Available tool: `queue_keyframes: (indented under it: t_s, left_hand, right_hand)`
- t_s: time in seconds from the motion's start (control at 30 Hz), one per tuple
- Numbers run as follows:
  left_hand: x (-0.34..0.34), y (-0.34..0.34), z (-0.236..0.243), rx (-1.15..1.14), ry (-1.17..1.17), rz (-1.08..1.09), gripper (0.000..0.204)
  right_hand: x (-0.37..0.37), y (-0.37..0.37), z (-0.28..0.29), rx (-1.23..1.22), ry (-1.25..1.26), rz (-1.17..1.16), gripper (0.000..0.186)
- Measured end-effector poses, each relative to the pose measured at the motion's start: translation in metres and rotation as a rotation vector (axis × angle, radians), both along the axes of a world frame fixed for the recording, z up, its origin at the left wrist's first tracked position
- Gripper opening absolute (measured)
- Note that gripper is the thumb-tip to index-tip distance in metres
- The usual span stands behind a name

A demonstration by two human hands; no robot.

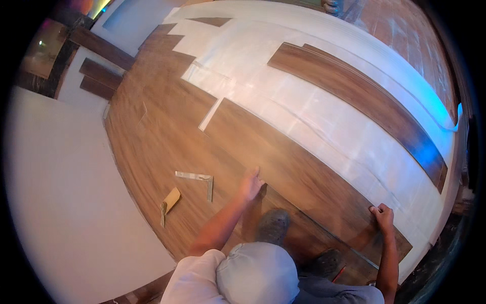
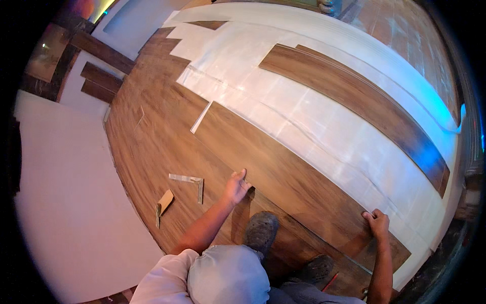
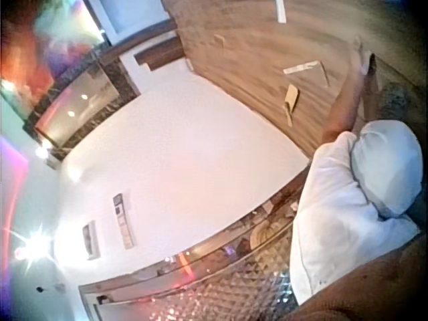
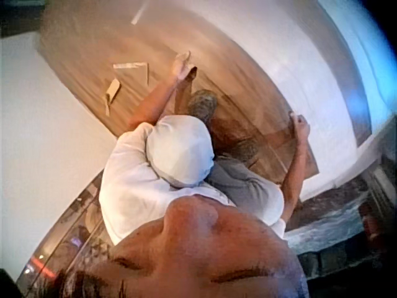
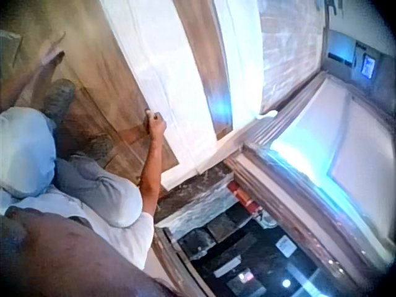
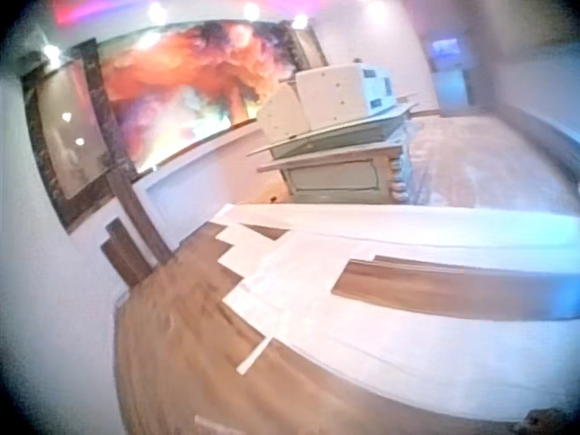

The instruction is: The person installs wooden planks on the floor by aligning them, hammering them into place, and applying pressure by hand.

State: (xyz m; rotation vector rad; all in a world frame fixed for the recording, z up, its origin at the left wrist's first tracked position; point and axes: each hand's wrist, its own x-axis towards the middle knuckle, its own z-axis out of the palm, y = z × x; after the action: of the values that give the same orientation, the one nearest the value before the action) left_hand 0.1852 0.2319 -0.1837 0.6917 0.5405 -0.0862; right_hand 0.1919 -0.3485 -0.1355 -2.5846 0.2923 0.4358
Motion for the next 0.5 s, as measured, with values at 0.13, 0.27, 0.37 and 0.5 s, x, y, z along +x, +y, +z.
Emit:
queue_keyframes:
  t_s: [0.13, 0.27, 0.37, 0.5]
  left_hand:
    - [0.014, 0.03, -0.018, 0.069, -0.025, 0.109, 0.026]
    - [0.033, 0.07, -0.043, 0.138, 0.129, 0.161, 0.026]
    - [0.037, 0.08, -0.05, 0.125, 0.099, 0.178, 0.026]
    - [0.045, 0.071, -0.037, 0.121, 0.077, 0.161, 0.019]
  right_hand:
    - [0.018, 0.036, 0.025, -0.054, -0.046, 0.059, 0.053]
    - [0.04, 0.077, 0.033, -0.05, -0.053, 0.06, 0.053]
    - [0.046, 0.099, 0.041, -0.091, -0.057, 0.103, 0.054]
    - [0.046, 0.091, 0.037, -0.14, -0.031, 0.084, 0.054]
